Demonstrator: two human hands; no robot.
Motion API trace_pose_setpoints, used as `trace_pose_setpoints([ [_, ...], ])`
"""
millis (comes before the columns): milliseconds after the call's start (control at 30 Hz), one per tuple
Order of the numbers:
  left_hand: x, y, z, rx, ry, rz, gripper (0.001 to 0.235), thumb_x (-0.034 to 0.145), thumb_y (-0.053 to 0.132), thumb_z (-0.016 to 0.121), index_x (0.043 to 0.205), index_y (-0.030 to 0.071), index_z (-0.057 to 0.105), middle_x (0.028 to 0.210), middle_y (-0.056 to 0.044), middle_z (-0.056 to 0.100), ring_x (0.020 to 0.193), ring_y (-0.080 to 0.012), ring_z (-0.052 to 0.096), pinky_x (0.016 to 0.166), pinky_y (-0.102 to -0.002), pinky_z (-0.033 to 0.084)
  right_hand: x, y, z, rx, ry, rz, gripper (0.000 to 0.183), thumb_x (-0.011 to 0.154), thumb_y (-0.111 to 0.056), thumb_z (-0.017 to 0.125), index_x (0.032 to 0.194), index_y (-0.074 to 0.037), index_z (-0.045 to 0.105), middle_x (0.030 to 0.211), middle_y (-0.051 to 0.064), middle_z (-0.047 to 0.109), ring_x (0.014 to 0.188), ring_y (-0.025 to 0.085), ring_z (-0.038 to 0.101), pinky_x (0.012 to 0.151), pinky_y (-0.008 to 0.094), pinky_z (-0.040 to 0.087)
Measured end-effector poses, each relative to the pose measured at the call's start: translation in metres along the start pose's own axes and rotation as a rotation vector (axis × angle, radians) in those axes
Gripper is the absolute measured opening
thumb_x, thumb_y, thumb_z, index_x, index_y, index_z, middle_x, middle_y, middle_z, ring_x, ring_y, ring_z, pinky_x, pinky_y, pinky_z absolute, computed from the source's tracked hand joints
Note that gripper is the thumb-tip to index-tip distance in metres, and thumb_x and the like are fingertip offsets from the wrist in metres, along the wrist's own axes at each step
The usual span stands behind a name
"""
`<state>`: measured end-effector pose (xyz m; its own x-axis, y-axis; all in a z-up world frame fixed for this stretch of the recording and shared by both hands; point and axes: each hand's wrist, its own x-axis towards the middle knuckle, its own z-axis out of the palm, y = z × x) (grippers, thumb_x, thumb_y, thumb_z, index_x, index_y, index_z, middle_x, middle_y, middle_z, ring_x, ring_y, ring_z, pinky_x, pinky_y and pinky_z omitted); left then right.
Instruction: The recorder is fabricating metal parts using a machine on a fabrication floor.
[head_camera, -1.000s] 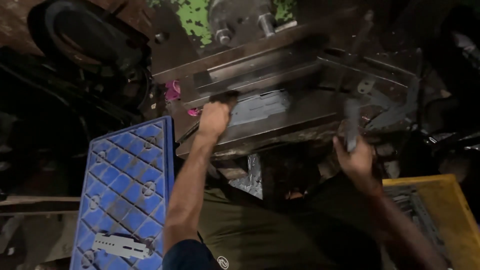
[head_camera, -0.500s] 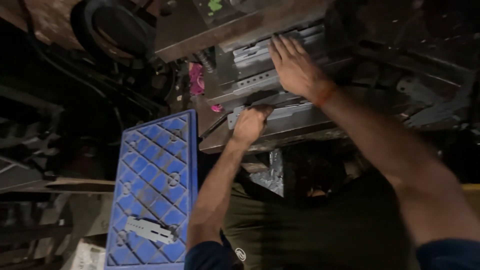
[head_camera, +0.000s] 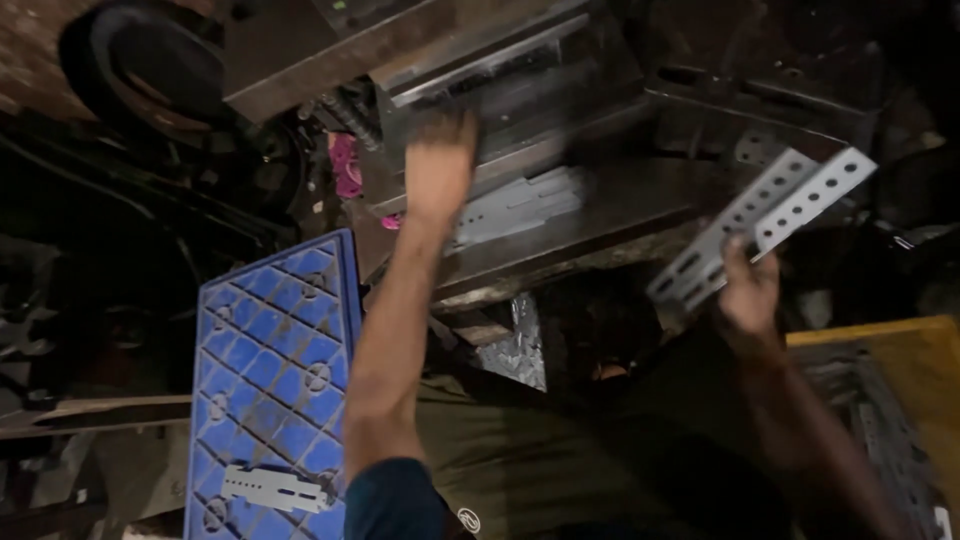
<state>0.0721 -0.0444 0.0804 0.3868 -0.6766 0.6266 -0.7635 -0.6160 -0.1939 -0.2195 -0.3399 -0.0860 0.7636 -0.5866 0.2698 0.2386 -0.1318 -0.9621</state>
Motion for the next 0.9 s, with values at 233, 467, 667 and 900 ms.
trace_pose_setpoints([
  [233, 0.045, -0.010, 0.034, -0.039, -0.449, -0.129, 0.034, 0.100, 0.007, 0.053, 0.130, 0.011, 0.068, 0.110, -0.020, 0.072, 0.096, -0.0379, 0.070, 0.083, -0.049, 0.056, -0.078, 0.118, -0.048, 0.954, 0.028, 0.509, 0.037, 0.110, -0.025, 0.066, 0.141, -0.009, 0.057, 0.110, 0.001, 0.066, 0.097, 0.017, 0.066, 0.078, 0.036, 0.056],
  [467, -0.023, 0.025, 0.011, -0.252, -0.114, 0.121, 0.026, 0.103, 0.021, 0.067, 0.124, 0.005, 0.065, 0.116, -0.019, 0.072, 0.105, -0.0360, 0.070, 0.095, -0.048, 0.057, -0.064, 0.085, -0.035, 0.855, 0.142, 0.768, 0.041, 0.106, -0.030, 0.055, 0.142, -0.011, 0.053, 0.121, 0.002, 0.065, 0.114, 0.022, 0.064, 0.102, 0.043, 0.054],
  [667, -0.073, 0.029, -0.004, -0.208, -0.413, -0.135, 0.057, 0.081, 0.039, 0.079, 0.126, 0.006, 0.068, 0.120, -0.022, 0.071, 0.103, -0.0424, 0.067, 0.085, -0.051, 0.052, -0.062, 0.066, -0.024, 0.927, 0.197, 0.789, 0.038, 0.107, -0.027, 0.054, 0.142, -0.011, 0.051, 0.121, 0.001, 0.064, 0.118, 0.021, 0.063, 0.106, 0.042, 0.052],
  [900, -0.076, -0.002, -0.013, -0.334, -0.523, -0.292, 0.063, 0.072, 0.042, 0.085, 0.126, 0.013, 0.071, 0.118, -0.020, 0.072, 0.107, -0.0416, 0.066, 0.089, -0.050, 0.052, -0.069, 0.074, -0.030, 0.838, 0.109, 0.706, 0.033, 0.109, -0.030, 0.059, 0.136, -0.010, 0.057, 0.106, 0.001, 0.060, 0.095, 0.017, 0.059, 0.077, 0.036, 0.051],
])
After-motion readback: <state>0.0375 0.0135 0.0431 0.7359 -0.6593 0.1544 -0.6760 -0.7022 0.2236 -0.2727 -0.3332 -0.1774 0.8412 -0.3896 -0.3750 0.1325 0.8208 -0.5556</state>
